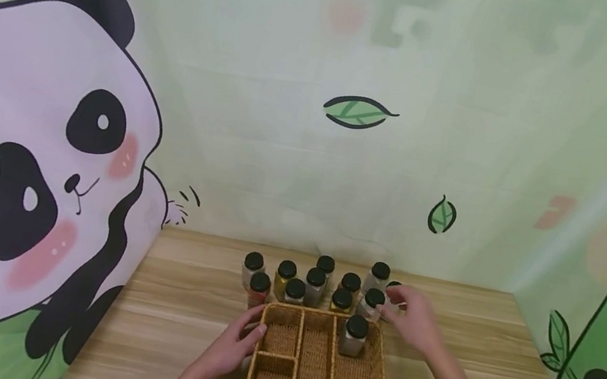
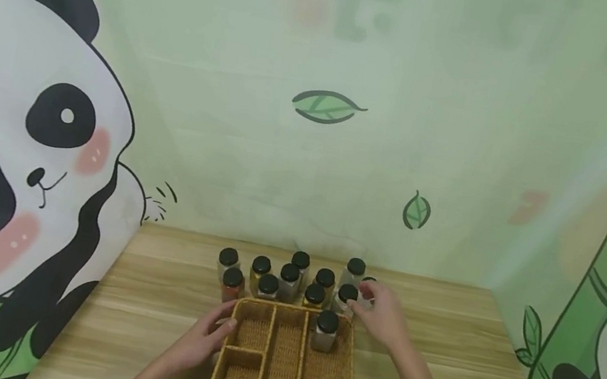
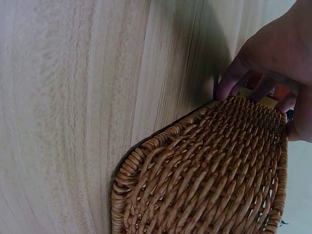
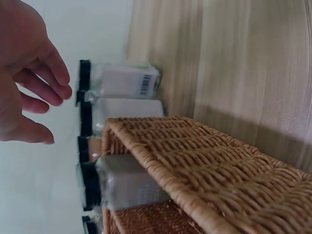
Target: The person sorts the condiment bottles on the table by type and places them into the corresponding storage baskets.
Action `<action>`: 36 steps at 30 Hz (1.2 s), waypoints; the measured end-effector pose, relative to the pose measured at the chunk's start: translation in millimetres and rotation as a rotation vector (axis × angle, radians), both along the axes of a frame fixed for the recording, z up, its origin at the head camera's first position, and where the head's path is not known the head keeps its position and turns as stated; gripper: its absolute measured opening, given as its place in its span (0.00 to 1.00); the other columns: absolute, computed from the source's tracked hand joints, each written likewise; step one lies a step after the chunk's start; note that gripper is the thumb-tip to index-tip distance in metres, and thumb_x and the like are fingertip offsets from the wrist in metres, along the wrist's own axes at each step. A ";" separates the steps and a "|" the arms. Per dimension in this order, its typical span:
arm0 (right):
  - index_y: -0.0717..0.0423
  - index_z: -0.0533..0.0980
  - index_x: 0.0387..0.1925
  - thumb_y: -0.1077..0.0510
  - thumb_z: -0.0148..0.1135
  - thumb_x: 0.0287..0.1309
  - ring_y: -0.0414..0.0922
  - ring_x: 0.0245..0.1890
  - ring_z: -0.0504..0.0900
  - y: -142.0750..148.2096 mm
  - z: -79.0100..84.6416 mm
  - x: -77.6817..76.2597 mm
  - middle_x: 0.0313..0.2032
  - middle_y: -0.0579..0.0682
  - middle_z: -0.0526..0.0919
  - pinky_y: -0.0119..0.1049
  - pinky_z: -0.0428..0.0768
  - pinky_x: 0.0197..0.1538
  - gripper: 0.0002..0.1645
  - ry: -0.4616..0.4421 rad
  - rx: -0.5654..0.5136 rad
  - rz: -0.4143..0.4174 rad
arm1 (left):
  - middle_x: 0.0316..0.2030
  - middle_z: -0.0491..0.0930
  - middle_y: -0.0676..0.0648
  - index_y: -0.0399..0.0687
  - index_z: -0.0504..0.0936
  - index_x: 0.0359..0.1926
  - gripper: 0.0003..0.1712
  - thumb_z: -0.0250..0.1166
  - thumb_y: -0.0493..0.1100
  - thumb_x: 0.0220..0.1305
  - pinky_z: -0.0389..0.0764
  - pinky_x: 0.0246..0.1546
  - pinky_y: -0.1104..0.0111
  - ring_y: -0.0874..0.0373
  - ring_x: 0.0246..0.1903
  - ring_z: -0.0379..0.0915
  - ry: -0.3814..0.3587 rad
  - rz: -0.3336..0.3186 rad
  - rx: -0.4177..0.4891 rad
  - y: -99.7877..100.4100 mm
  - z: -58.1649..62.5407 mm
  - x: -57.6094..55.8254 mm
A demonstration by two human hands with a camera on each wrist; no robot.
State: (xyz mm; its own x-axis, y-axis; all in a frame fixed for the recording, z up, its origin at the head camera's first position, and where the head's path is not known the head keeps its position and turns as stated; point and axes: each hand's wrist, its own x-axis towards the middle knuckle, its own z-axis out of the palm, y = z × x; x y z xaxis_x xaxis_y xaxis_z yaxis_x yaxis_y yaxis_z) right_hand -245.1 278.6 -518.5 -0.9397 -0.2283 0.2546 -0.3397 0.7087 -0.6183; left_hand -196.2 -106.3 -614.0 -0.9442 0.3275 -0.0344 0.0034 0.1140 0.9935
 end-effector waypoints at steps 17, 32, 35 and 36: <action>0.73 0.76 0.64 0.56 0.75 0.64 0.65 0.47 0.84 -26.9 -24.0 -22.1 0.50 0.68 0.82 0.59 0.85 0.49 0.34 -0.032 0.303 -0.101 | 0.76 0.58 0.24 0.44 0.56 0.83 0.33 0.53 0.45 0.86 0.81 0.62 0.45 0.28 0.73 0.60 0.007 -0.001 -0.003 0.2 -1.7 0.0; 0.68 0.75 0.64 0.62 0.74 0.64 0.66 0.54 0.83 -12.9 -27.7 -19.7 0.56 0.68 0.83 0.62 0.83 0.53 0.30 0.033 0.180 -0.060 | 0.78 0.56 0.26 0.43 0.56 0.83 0.34 0.53 0.46 0.85 0.80 0.62 0.45 0.28 0.74 0.60 0.004 -0.014 0.022 3.4 -1.7 -0.3; 0.68 0.76 0.62 0.62 0.74 0.64 0.65 0.54 0.84 -3.4 -11.7 -20.1 0.55 0.67 0.84 0.62 0.82 0.54 0.28 0.077 0.150 -0.026 | 0.77 0.56 0.25 0.42 0.55 0.83 0.34 0.53 0.45 0.85 0.80 0.62 0.45 0.28 0.74 0.59 0.004 -0.007 0.017 1.8 -0.9 -0.2; 0.68 0.76 0.61 0.62 0.74 0.64 0.64 0.53 0.84 0.0 -5.2 -20.1 0.54 0.66 0.84 0.62 0.82 0.53 0.28 0.091 0.141 -0.009 | 0.77 0.56 0.25 0.42 0.55 0.83 0.34 0.53 0.45 0.85 0.80 0.62 0.44 0.27 0.74 0.59 0.004 -0.005 0.015 0.9 -0.9 -0.2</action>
State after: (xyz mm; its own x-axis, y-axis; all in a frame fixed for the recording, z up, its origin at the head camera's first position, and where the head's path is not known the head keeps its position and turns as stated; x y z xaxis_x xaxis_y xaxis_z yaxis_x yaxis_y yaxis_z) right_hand -265.1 278.6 -523.7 -0.9162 -0.2596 0.3051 -0.3833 0.7897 -0.4790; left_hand -196.3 -105.4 -614.9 -0.9427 0.3325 -0.0257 0.0078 0.0989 0.9951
